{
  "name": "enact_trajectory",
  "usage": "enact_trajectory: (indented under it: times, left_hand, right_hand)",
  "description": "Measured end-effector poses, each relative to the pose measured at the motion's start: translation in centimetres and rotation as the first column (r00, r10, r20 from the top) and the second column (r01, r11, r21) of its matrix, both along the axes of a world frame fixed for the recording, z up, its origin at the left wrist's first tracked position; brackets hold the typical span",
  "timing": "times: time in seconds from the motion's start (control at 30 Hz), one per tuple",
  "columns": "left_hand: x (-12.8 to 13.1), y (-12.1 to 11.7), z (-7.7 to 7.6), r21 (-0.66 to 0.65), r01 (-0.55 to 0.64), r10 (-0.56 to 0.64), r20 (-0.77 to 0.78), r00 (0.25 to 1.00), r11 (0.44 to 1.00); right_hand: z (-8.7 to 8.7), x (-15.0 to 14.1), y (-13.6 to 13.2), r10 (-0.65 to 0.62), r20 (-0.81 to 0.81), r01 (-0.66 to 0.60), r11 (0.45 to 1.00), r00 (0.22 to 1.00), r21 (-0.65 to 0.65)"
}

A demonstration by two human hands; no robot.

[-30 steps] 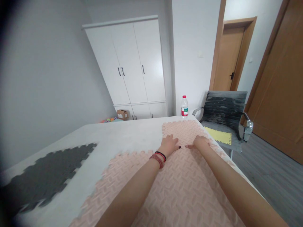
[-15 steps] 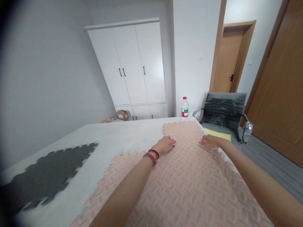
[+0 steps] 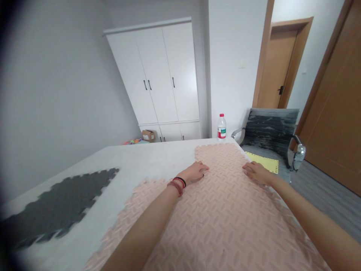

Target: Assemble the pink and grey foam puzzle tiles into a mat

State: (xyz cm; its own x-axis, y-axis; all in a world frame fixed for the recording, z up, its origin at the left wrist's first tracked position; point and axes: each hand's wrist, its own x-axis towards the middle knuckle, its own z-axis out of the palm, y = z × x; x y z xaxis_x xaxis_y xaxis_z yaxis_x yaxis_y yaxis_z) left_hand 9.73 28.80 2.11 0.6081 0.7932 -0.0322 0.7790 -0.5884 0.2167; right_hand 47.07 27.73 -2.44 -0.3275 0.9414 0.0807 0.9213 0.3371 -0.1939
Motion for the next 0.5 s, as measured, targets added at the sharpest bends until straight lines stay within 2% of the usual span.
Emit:
enact_trajectory:
  times: [0.17,0.3,0.4,0.5]
  left_hand:
    - [0.0,-0.4,0.1,-0.012,-0.002,0.003,0.04,0.999,1.0]
    - [-0.9,-2.2,1.3,-0.021,0.004,-0.002,0.102,0.995,1.0]
    - [-3.8,-4.6,2.9,0.012,-0.04,0.038,0.169,0.985,0.999]
    - [-9.6,-7.1,5.1,0.043,-0.158,0.144,0.242,0.96,0.986]
  right_hand:
    - [0.8,-2.1,-0.2,-0.084,0.138,0.085,0.996,0.987,-0.006]
    - [1.6,-3.1,-0.9,-0.094,0.158,0.095,0.995,0.983,-0.001]
    - [1.6,-3.2,-2.0,-0.093,0.152,0.087,0.995,0.984,0.044]
    - [1.2,-3.0,-3.2,-0.063,0.128,0.049,0.993,0.99,0.107]
